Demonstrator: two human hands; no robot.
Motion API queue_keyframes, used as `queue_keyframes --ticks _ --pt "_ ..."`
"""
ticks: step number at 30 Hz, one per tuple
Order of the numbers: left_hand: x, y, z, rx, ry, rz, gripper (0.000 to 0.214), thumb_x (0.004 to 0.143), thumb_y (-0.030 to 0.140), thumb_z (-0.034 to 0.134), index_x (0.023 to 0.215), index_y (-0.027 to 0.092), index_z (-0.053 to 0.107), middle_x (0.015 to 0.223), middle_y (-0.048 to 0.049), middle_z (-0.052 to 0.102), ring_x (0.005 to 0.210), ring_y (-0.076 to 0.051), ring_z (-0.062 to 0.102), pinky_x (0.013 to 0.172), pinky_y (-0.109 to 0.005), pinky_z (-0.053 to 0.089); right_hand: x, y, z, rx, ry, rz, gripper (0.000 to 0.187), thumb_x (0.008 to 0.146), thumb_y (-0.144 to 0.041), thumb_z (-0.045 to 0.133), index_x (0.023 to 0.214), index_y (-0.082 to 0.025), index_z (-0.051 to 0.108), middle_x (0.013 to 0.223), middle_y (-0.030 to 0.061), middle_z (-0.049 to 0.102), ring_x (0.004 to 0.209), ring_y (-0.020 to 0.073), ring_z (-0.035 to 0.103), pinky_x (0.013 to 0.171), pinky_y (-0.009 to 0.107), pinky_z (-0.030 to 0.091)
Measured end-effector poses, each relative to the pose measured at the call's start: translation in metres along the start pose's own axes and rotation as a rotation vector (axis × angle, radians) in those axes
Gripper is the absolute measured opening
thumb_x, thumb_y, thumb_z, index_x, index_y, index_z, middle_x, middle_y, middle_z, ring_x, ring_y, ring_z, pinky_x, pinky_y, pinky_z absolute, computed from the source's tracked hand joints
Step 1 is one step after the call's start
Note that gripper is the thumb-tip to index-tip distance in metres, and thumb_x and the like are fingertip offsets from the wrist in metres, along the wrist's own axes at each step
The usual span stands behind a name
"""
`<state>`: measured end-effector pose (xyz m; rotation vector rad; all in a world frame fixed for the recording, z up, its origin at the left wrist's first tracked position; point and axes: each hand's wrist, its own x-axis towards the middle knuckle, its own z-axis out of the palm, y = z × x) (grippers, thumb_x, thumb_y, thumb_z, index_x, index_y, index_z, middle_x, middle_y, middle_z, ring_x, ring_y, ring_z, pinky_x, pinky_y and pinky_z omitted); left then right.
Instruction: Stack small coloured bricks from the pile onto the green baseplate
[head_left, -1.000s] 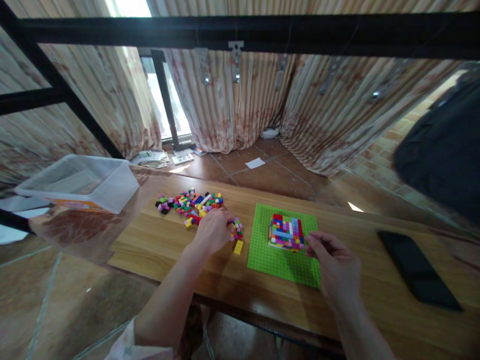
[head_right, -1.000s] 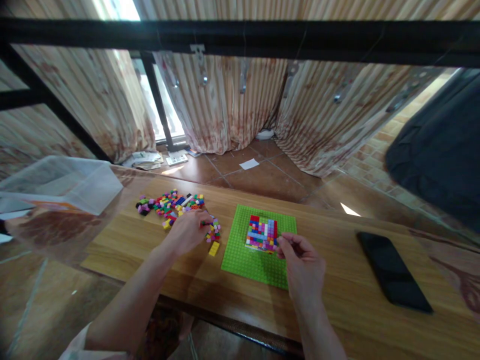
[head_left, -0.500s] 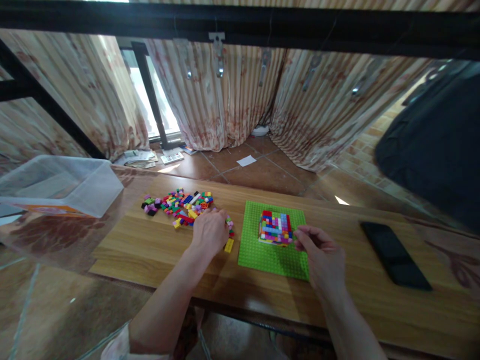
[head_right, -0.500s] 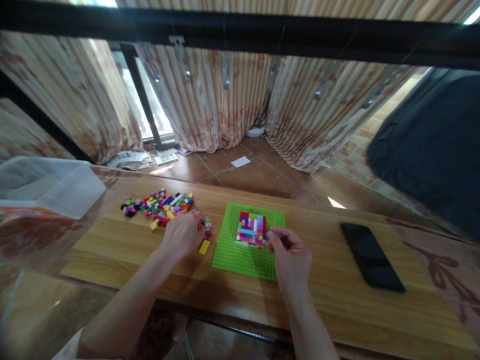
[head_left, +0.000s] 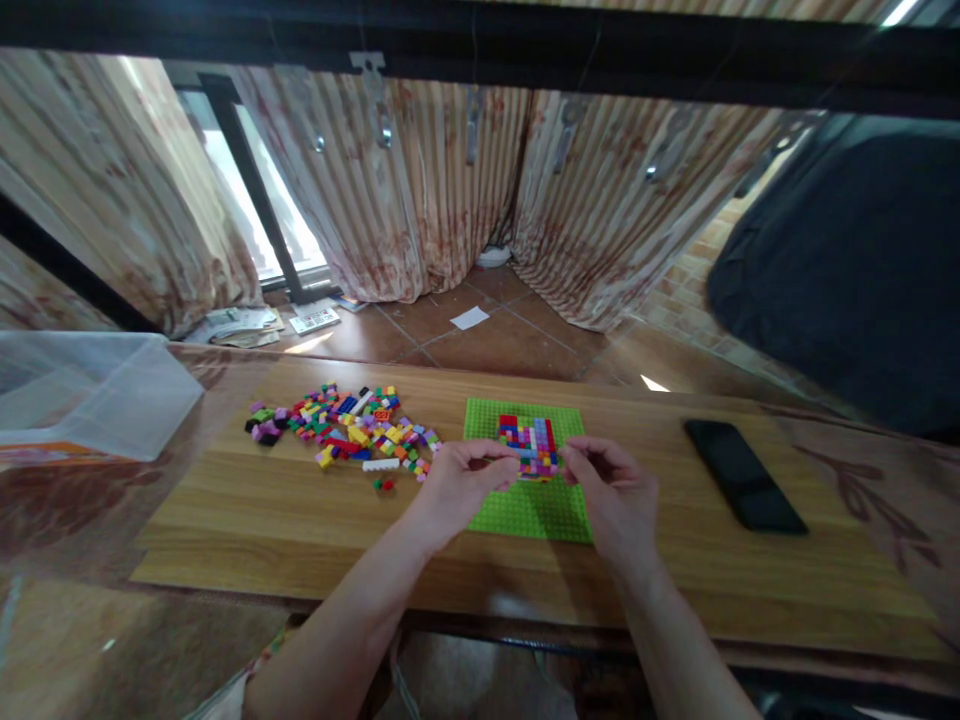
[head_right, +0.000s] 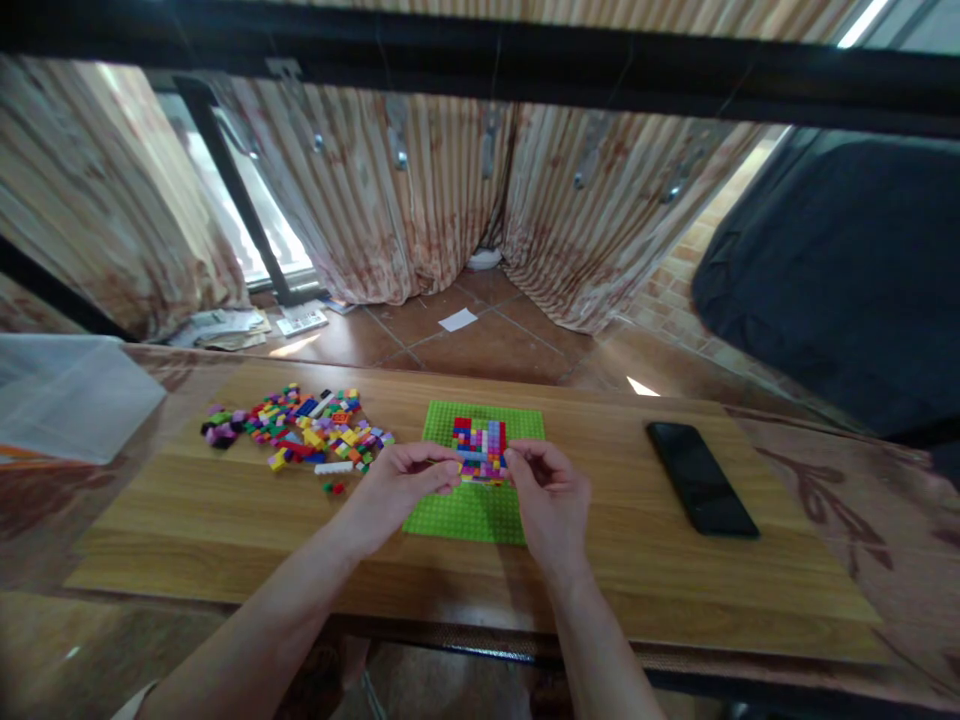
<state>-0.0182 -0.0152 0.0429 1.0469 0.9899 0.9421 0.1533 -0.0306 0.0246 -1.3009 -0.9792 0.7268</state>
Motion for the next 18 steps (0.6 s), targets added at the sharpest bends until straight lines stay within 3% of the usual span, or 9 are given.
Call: queue_keyframes --ticks 3,7,11,18 --pt "0.001 -0.002 0.011 -0.084 -0.001 -0.044 0.023 0.067 0.032 0.077 0.080 0.014 0.076 0.067 -0.0025 0.070 0.063 -0.011 0.059 0.065 -0.024 0.047 -0.006 -0.003 -0.003 -0.133 -0.109 -0.148 0.013 0.077 -0.033 0.071 0.082 -0.021 0.073 0.078 0.0027 0.071 0.070 0.0157 0.064 0.065 0.029 0.053" --pt "0.003 -0.001 0.013 -0.141 0.012 -0.073 0.025 0.065 0.036 0.079 0.077 0.014 0.075 0.064 -0.0020 0.068 0.061 -0.010 0.058 0.060 -0.022 0.046 -0.012 -0.007 -0.003 -0.243 -0.275 -0.316 0.013 0.083 -0.029 0.065 0.092 -0.026 0.074 0.092 0.0038 0.071 0.079 0.0164 0.064 0.068 0.029 0.053" --pt "0.004 -0.001 0.013 -0.160 0.017 -0.086 0.026 0.064 0.037 0.080 0.074 0.014 0.074 0.061 0.0001 0.064 0.057 -0.008 0.055 0.055 -0.020 0.042 -0.012 -0.010 -0.002 -0.279 -0.343 -0.328 0.017 0.086 -0.030 0.063 0.099 -0.028 0.073 0.096 0.0040 0.069 0.079 0.0158 0.063 0.070 0.030 0.053" --pt "0.005 -0.003 0.014 -0.087 -0.029 -0.052 0.030 0.068 0.042 0.076 0.071 0.013 0.069 0.055 0.0022 0.059 0.049 -0.007 0.049 0.049 -0.020 0.037 -0.013 -0.012 -0.002 -0.318 -0.427 -0.336 0.013 0.088 -0.031 0.062 0.093 -0.026 0.072 0.092 0.0034 0.070 0.084 0.0167 0.064 0.076 0.031 0.052"
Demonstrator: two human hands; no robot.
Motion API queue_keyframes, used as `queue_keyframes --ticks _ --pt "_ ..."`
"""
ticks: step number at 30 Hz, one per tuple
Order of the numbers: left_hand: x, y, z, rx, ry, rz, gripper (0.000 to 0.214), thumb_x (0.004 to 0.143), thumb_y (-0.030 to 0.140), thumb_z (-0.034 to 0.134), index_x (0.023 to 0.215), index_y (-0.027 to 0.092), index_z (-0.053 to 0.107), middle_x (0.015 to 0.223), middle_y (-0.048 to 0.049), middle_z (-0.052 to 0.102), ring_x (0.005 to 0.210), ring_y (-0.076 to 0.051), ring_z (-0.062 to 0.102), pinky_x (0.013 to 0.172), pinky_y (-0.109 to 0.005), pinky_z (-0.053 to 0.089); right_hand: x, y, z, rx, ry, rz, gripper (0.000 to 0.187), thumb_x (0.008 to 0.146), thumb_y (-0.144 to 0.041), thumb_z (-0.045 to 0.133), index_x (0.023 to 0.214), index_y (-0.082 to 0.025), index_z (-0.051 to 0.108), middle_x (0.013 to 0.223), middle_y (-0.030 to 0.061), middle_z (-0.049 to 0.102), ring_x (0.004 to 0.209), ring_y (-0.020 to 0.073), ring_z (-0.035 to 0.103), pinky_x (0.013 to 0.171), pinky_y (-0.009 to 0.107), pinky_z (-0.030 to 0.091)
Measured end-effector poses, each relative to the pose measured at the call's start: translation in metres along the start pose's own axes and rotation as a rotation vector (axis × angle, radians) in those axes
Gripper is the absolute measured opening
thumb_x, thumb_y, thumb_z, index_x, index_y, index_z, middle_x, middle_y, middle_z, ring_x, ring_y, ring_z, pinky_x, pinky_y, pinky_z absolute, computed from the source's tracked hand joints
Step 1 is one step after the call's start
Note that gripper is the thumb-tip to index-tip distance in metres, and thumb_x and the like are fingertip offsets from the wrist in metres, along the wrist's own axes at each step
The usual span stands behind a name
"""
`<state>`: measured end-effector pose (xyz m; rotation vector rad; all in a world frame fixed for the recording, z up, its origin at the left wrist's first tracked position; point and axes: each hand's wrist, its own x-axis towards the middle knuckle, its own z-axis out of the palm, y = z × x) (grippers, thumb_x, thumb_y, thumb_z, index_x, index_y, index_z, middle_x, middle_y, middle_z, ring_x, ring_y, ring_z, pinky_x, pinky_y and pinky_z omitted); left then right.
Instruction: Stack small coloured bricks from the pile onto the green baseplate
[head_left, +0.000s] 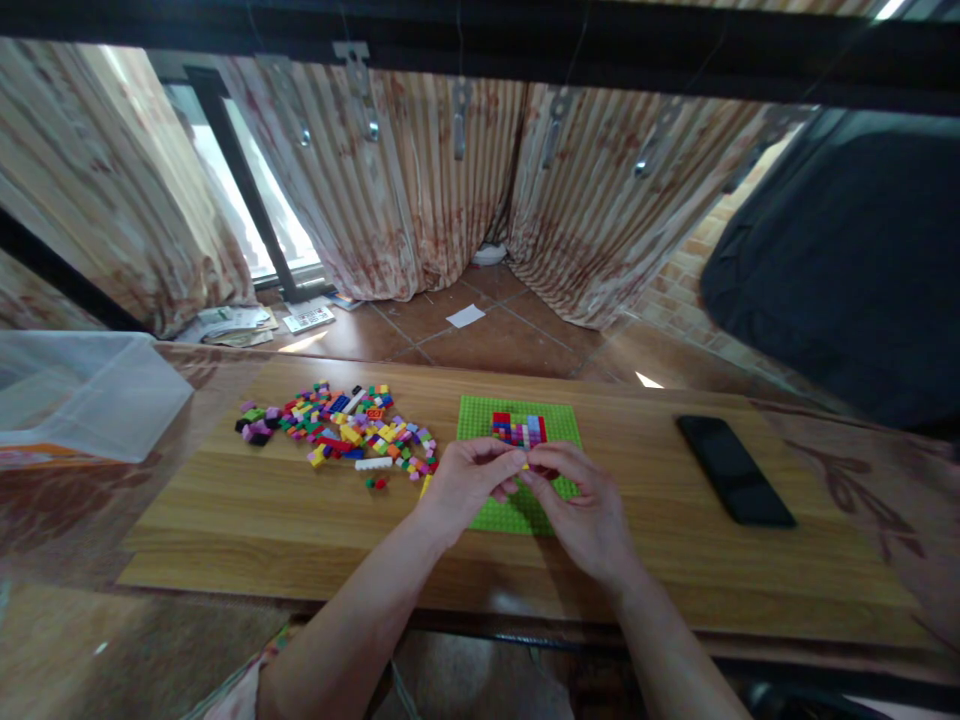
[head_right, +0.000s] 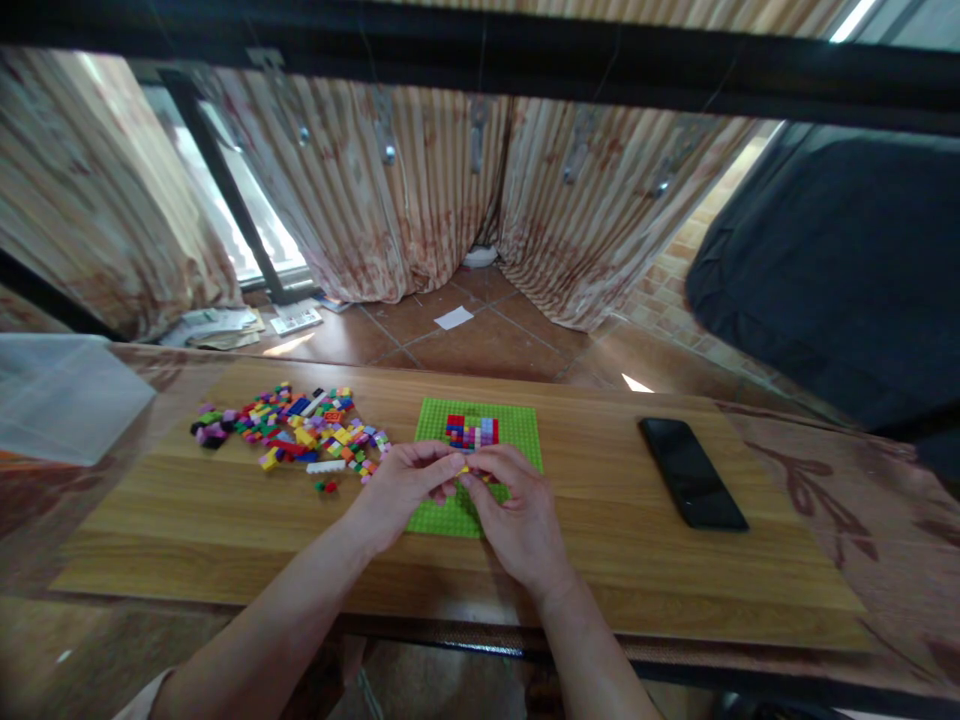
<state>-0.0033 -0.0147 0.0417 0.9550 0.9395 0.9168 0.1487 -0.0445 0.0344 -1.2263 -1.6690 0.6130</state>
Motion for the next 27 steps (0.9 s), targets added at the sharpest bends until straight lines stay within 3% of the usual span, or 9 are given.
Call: queue_keyframes --ticks 3,6,10,17,21,27 --pt "0.001 0.001 0.000 0.030 0.037 0.013 0.031 0.073 0.044 0.070 0.069 0.013 0.067 0.057 0.0011 0.060 0.049 -0.007 0.050 0.048 -0.020 0.038 0.000 0.004 -0.001 -0.037 0.049 0.018 0.011 0.086 -0.031 0.063 0.089 -0.024 0.071 0.090 0.0033 0.070 0.082 0.0163 0.064 0.073 0.030 0.052" --pt "0.002 0.001 -0.001 0.079 0.087 0.025 0.030 0.075 0.043 0.067 0.071 0.014 0.068 0.061 0.0000 0.062 0.049 -0.007 0.050 0.046 -0.020 0.036 0.002 0.011 -0.006 -0.107 0.204 0.066 0.011 0.083 -0.032 0.066 0.084 -0.023 0.071 0.084 0.0030 0.069 0.074 0.0158 0.062 0.068 0.029 0.051" --pt "0.001 -0.001 -0.001 0.161 0.056 0.053 0.024 0.076 0.038 0.064 0.071 0.015 0.072 0.058 0.0012 0.060 0.046 -0.006 0.043 0.044 -0.019 0.031 0.001 0.016 -0.012 -0.154 0.348 0.152 0.016 0.081 -0.037 0.067 0.081 -0.021 0.071 0.076 0.0021 0.067 0.065 0.0149 0.058 0.063 0.028 0.048" --pt "0.001 -0.011 0.000 0.288 -0.063 0.110 0.031 0.081 0.031 0.057 0.101 0.016 0.076 0.058 0.0018 0.059 0.048 -0.008 0.041 0.049 -0.021 0.031 -0.006 0.011 -0.001 -0.349 0.308 0.062 0.010 0.082 -0.032 0.067 0.079 -0.023 0.069 0.079 0.0024 0.069 0.076 0.0185 0.059 0.072 0.032 0.047" --pt "0.002 -0.015 -0.001 0.350 -0.096 0.156 0.031 0.083 0.029 0.054 0.101 0.016 0.076 0.060 0.0010 0.059 0.056 -0.012 0.050 0.057 -0.023 0.038 -0.008 0.013 0.006 -0.485 0.292 -0.033 0.006 0.083 -0.026 0.066 0.079 -0.022 0.068 0.081 0.0038 0.070 0.082 0.0211 0.059 0.075 0.034 0.046" --pt "0.002 -0.018 -0.003 0.423 -0.107 0.202 0.031 0.086 0.027 0.051 0.102 0.018 0.075 0.064 0.0002 0.061 0.061 -0.014 0.054 0.062 -0.024 0.043 -0.010 0.014 0.010 -0.566 0.277 -0.066 0.007 0.084 -0.025 0.065 0.078 -0.021 0.067 0.083 0.0049 0.068 0.083 0.0216 0.057 0.076 0.035 0.045"
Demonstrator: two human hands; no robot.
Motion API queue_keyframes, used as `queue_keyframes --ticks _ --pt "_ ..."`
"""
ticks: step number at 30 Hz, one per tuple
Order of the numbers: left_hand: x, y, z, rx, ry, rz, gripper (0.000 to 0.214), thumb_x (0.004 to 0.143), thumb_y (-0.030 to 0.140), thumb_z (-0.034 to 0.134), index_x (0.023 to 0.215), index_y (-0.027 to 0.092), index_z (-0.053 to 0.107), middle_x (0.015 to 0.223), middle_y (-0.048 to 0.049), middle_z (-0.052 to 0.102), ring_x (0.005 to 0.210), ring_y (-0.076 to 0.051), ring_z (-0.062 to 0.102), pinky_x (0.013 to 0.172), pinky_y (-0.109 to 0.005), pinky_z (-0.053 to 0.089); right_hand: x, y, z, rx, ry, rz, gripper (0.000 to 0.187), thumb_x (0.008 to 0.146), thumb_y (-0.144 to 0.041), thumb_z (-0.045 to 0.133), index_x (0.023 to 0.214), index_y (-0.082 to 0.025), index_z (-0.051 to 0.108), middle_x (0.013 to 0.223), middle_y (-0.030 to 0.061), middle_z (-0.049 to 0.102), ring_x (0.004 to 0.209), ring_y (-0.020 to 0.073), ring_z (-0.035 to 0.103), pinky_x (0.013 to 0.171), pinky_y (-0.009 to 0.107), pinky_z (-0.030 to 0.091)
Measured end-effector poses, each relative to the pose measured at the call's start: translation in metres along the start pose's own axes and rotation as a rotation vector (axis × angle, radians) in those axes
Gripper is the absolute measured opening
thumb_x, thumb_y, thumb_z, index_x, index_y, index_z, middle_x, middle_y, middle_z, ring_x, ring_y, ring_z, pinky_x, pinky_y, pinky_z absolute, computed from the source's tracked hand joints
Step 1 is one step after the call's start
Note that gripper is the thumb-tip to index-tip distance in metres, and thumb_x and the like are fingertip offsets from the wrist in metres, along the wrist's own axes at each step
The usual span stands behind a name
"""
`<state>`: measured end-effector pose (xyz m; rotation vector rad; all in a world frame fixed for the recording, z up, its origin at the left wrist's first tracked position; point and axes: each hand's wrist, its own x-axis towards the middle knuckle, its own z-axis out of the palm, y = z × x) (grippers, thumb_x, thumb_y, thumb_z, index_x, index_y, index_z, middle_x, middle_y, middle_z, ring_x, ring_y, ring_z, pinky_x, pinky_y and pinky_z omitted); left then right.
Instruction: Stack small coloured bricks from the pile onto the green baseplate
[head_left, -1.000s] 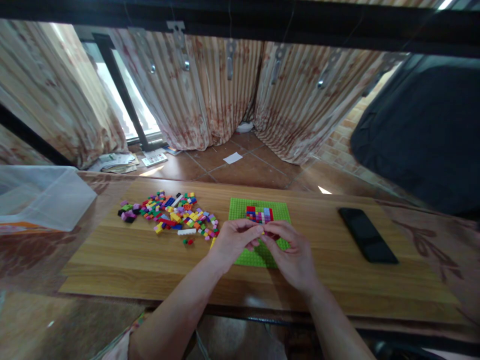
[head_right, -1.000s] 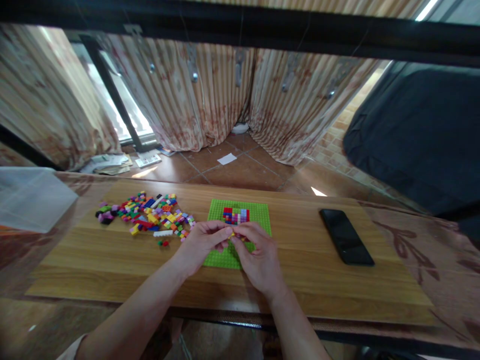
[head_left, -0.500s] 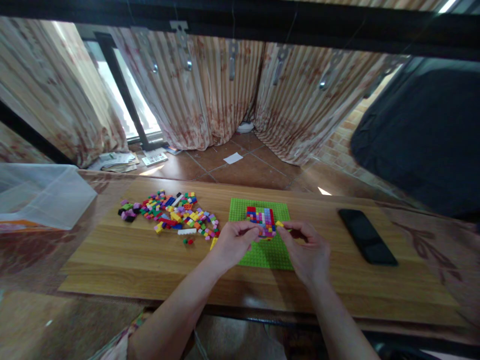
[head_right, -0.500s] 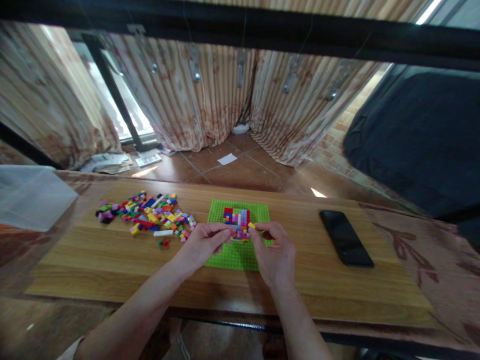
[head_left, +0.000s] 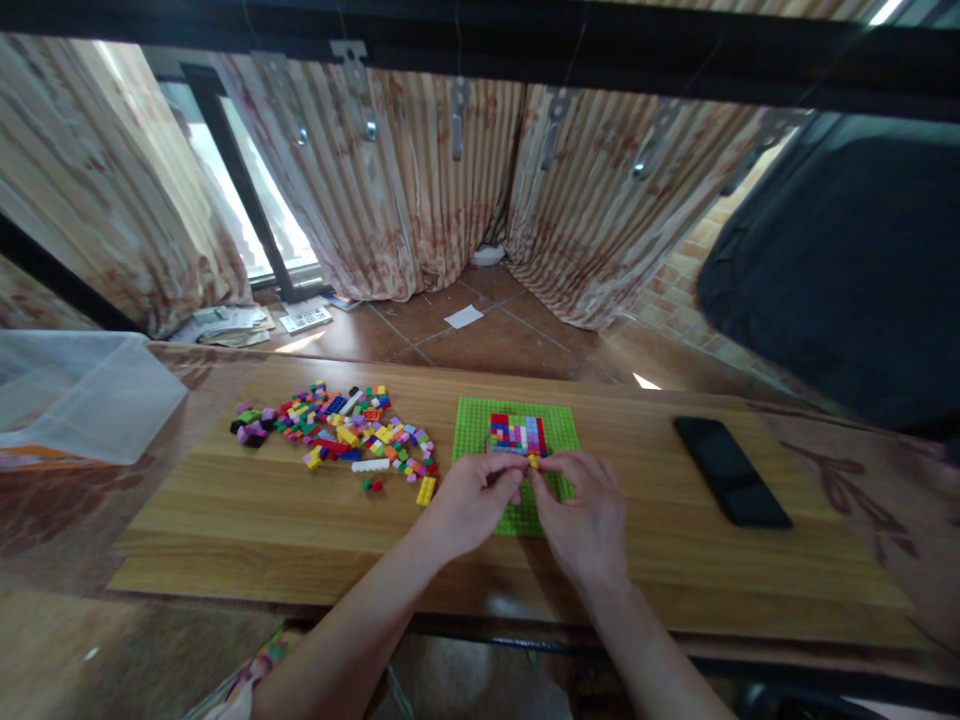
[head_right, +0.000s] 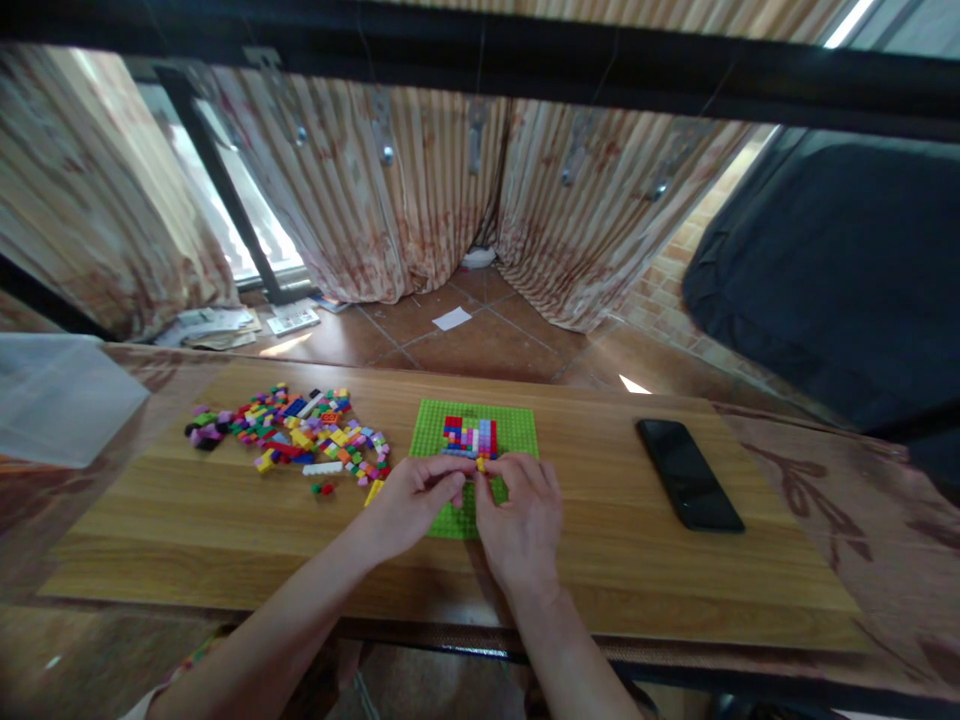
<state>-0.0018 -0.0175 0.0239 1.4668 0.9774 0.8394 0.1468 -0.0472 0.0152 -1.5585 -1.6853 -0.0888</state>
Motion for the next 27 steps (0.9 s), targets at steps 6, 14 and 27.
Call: queue_keyframes --ticks 6,14,27 --pt "-0.001 -0.003 0.001 0.044 -0.004 0.009 0.031 0.087 0.027 0.049 0.104 0.019 0.073 0.067 0.0000 0.062 0.063 -0.014 0.055 0.063 -0.024 0.044 -0.002 -0.002 0.000 -0.027 -0.001 -0.006 0.012 0.084 -0.026 0.065 0.074 -0.020 0.068 0.084 0.0058 0.067 0.082 0.0213 0.056 0.078 0.036 0.045" --pt "0.000 -0.001 0.002 -0.035 -0.012 0.013 0.025 0.084 0.022 0.052 0.094 0.016 0.074 0.069 0.0003 0.060 0.066 -0.013 0.053 0.064 -0.023 0.043 -0.001 -0.004 -0.001 -0.048 -0.016 0.009 0.016 0.086 -0.031 0.065 0.079 -0.019 0.071 0.088 0.0063 0.068 0.086 0.0223 0.057 0.082 0.038 0.044" --pt "0.000 0.007 0.004 -0.142 -0.002 -0.063 0.026 0.080 0.021 0.053 0.094 0.015 0.074 0.060 0.0025 0.055 0.053 -0.010 0.044 0.056 -0.022 0.038 0.000 -0.001 0.001 0.033 -0.031 0.099 0.017 0.086 -0.032 0.063 0.079 -0.019 0.072 0.090 0.0071 0.068 0.089 0.0228 0.059 0.083 0.039 0.046"
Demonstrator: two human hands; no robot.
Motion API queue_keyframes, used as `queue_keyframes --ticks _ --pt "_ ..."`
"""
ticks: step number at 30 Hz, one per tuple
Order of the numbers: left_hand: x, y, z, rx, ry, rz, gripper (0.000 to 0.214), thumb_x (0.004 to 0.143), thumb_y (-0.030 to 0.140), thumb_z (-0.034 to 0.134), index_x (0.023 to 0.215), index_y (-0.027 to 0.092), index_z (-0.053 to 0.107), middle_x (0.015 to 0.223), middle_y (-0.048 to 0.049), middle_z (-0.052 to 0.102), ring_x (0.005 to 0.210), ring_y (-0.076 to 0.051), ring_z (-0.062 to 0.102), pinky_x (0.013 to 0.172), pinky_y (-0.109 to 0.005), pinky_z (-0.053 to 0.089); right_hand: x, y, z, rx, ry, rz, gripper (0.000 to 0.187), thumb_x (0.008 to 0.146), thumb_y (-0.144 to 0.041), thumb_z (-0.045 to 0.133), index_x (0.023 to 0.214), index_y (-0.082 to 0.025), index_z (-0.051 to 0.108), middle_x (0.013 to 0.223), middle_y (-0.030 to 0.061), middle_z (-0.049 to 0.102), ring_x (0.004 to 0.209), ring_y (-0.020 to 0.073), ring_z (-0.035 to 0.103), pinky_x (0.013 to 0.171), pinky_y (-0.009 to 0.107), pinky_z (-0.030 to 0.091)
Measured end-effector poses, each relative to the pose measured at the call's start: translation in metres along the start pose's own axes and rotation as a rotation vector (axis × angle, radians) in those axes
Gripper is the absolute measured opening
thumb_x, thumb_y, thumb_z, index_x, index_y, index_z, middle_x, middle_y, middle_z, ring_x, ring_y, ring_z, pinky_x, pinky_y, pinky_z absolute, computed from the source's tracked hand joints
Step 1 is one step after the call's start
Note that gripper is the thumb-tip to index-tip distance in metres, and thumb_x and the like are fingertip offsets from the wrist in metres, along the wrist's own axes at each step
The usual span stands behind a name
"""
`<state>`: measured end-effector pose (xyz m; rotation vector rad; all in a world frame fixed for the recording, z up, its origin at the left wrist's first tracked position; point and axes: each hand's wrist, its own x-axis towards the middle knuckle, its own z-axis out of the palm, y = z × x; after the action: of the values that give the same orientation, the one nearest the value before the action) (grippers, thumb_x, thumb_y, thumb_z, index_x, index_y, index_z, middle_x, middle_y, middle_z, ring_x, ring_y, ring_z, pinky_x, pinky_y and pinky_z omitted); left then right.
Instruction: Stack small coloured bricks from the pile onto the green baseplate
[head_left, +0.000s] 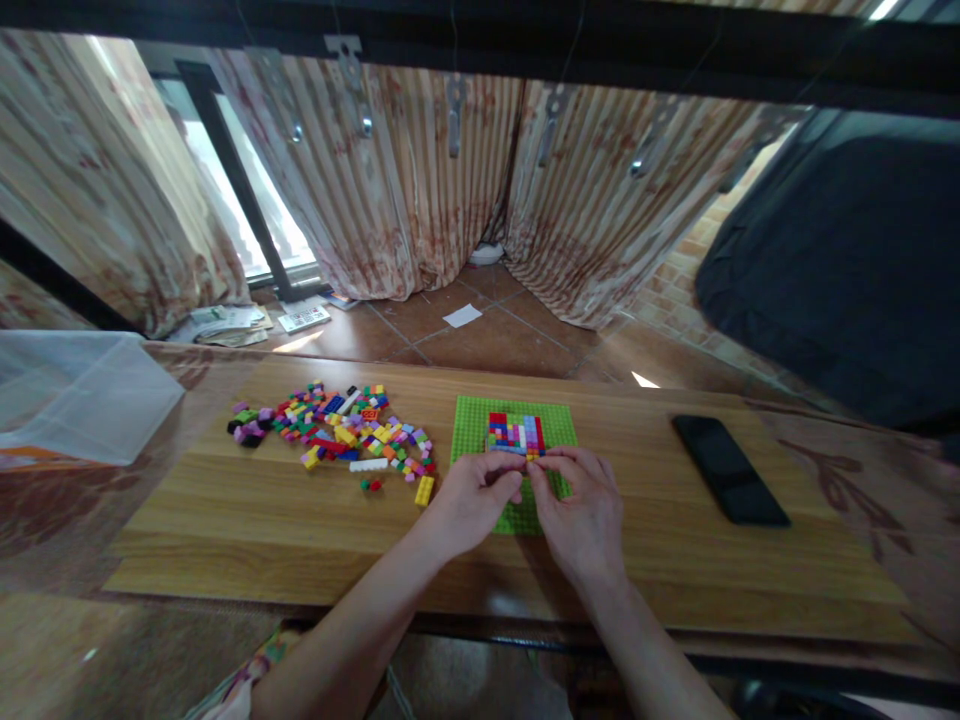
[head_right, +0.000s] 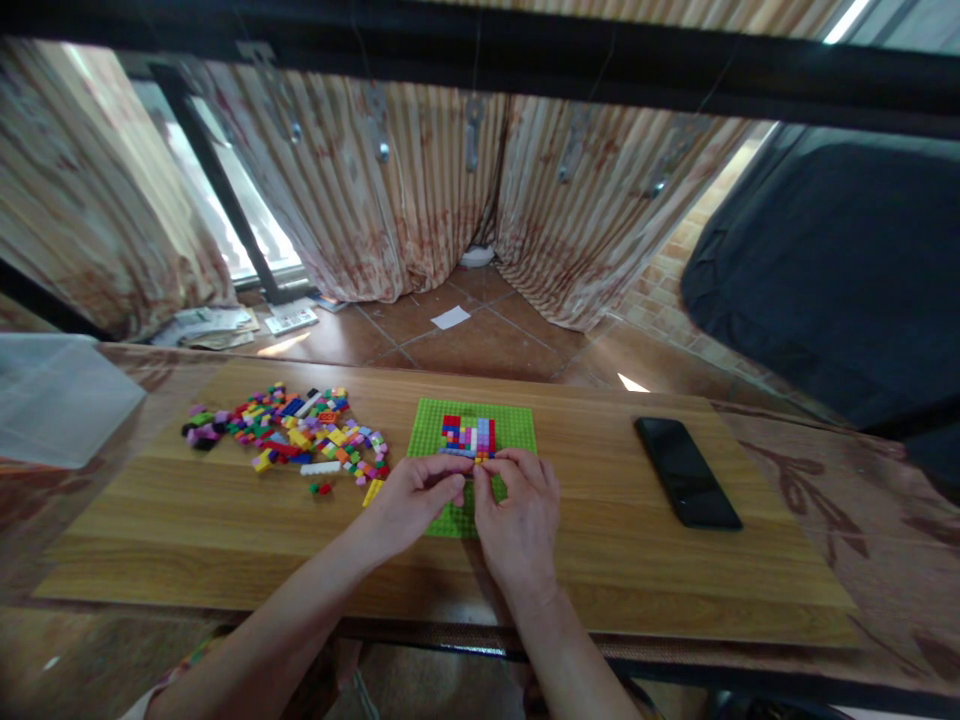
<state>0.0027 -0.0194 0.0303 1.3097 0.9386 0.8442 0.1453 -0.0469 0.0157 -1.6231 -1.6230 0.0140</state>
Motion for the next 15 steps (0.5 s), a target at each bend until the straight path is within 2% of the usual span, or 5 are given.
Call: queue_keyframes --ticks 4,7,11,15 --pt "0.0000 -0.0027 0.0003 0.034 -0.004 -0.028 0.028 0.081 0.022 0.053 0.099 0.013 0.074 0.061 0.0015 0.057 0.054 -0.010 0.045 0.054 -0.021 0.037 0.0021 0.0023 0.0002 0.162 0.002 0.164 0.013 0.082 -0.032 0.066 0.079 -0.021 0.071 0.090 0.0059 0.068 0.089 0.0222 0.062 0.083 0.038 0.047" --pt "-0.0002 -0.0039 0.0005 0.048 -0.003 -0.028 0.029 0.081 0.022 0.053 0.101 0.013 0.073 0.062 0.0009 0.058 0.056 -0.011 0.048 0.055 -0.021 0.037 0.0035 0.0033 -0.0002 0.264 -0.030 0.234 0.012 0.080 -0.032 0.066 0.080 -0.022 0.071 0.088 0.0046 0.069 0.087 0.0213 0.063 0.081 0.037 0.048" --pt "-0.0001 -0.0046 0.0000 0.064 -0.011 -0.007 0.029 0.081 0.021 0.053 0.101 0.014 0.074 0.066 -0.0001 0.060 0.061 -0.012 0.052 0.057 -0.022 0.039 0.0027 0.0038 0.0005 0.306 -0.037 0.217 0.011 0.081 -0.031 0.065 0.082 -0.023 0.073 0.090 0.0043 0.068 0.087 0.0204 0.064 0.080 0.036 0.049" --pt "0.0004 -0.0055 -0.0002 0.073 -0.019 -0.007 0.030 0.081 0.019 0.052 0.101 0.014 0.073 0.067 -0.0002 0.061 0.062 -0.012 0.053 0.058 -0.022 0.039 0.0010 0.0044 0.0016 0.237 -0.020 0.126 0.013 0.084 -0.029 0.063 0.084 -0.023 0.075 0.091 0.0052 0.067 0.088 0.0204 0.063 0.081 0.036 0.049"
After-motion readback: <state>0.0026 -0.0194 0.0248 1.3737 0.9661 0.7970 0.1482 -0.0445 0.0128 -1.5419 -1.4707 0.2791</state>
